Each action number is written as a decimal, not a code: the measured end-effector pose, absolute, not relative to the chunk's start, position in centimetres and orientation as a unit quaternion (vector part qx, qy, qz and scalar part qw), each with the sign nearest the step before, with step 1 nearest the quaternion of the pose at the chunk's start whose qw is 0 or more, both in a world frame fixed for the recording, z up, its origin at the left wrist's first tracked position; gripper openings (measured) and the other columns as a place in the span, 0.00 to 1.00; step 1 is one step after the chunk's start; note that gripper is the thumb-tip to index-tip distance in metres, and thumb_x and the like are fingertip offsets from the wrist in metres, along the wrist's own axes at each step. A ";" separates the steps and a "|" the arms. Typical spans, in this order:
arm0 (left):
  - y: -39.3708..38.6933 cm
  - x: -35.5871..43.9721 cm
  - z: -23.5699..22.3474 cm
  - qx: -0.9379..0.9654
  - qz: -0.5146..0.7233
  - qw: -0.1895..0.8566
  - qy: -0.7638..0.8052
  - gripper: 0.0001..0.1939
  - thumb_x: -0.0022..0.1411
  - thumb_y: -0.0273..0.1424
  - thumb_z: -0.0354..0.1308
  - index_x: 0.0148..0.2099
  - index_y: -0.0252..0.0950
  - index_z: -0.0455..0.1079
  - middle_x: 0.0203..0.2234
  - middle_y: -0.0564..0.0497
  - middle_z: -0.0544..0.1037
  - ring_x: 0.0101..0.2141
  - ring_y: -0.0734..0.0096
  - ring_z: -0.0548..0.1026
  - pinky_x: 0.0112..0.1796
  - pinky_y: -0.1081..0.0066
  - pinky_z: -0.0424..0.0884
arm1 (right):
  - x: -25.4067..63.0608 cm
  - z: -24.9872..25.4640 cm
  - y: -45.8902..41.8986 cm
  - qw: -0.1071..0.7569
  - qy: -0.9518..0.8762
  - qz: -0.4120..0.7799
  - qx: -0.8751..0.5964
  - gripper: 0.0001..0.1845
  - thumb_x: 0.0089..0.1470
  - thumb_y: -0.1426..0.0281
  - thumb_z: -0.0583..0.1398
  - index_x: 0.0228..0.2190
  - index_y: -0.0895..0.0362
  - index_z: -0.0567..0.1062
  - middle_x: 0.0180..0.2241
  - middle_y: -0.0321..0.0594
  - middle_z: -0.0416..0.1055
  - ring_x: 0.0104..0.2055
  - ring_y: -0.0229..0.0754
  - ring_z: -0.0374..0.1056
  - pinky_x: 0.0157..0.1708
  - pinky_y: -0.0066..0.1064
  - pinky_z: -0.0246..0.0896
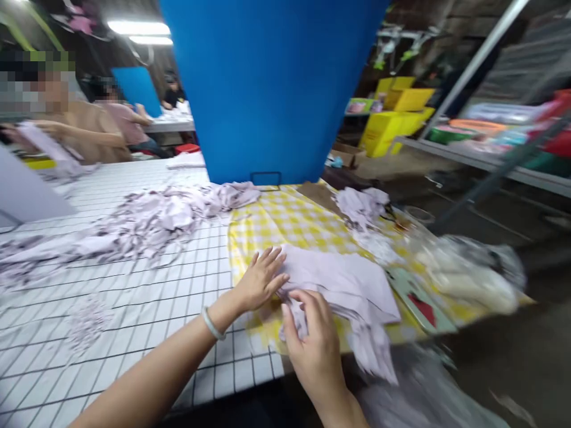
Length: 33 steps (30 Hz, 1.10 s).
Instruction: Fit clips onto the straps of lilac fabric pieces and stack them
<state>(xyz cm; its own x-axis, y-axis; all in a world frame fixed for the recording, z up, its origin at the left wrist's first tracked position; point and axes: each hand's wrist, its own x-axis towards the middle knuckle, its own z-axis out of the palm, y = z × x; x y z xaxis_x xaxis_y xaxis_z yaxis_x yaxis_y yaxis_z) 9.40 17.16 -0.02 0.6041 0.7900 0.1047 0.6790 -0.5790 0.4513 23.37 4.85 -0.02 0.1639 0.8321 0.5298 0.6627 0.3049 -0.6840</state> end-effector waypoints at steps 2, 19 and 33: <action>16.4 4.6 -0.6 0.837 0.177 0.202 0.476 0.28 0.70 0.40 0.47 0.69 0.37 0.56 0.69 0.41 0.55 0.69 0.50 0.49 0.65 0.42 0.49 | 19.9 1.4 9.4 0.397 -0.749 0.164 -0.505 0.06 0.59 0.69 0.58 0.40 0.51 0.71 0.37 0.40 0.72 0.39 0.45 0.68 0.40 0.37 0.63; 12.7 -13.2 -2.9 0.599 0.396 0.342 0.606 0.19 0.66 0.40 0.53 0.57 0.44 0.71 0.58 0.47 0.73 0.61 0.56 0.68 0.61 0.51 0.64 | -0.2 8.1 40.1 0.393 -0.663 0.268 -0.578 0.08 0.58 0.68 0.54 0.29 0.56 0.68 0.29 0.41 0.71 0.39 0.44 0.68 0.36 0.32 0.61; 7.8 -11.9 5.8 0.670 0.499 0.264 0.483 0.19 0.63 0.39 0.58 0.54 0.39 0.69 0.48 0.43 0.77 0.49 0.57 0.75 0.49 0.57 0.74 | 9.2 18.2 13.6 0.433 -0.596 0.580 -0.348 0.17 0.48 0.56 0.64 0.23 0.52 0.64 0.16 0.29 0.60 0.14 0.34 0.56 0.09 0.24 0.49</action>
<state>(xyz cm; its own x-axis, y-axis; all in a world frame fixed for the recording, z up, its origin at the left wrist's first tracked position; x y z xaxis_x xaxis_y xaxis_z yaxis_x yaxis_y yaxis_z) -11.92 7.82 5.84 0.0356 0.9096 0.4139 0.3831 -0.3950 0.8350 9.17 13.61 18.23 -0.3832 0.9168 0.1127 -0.0884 0.0850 -0.9925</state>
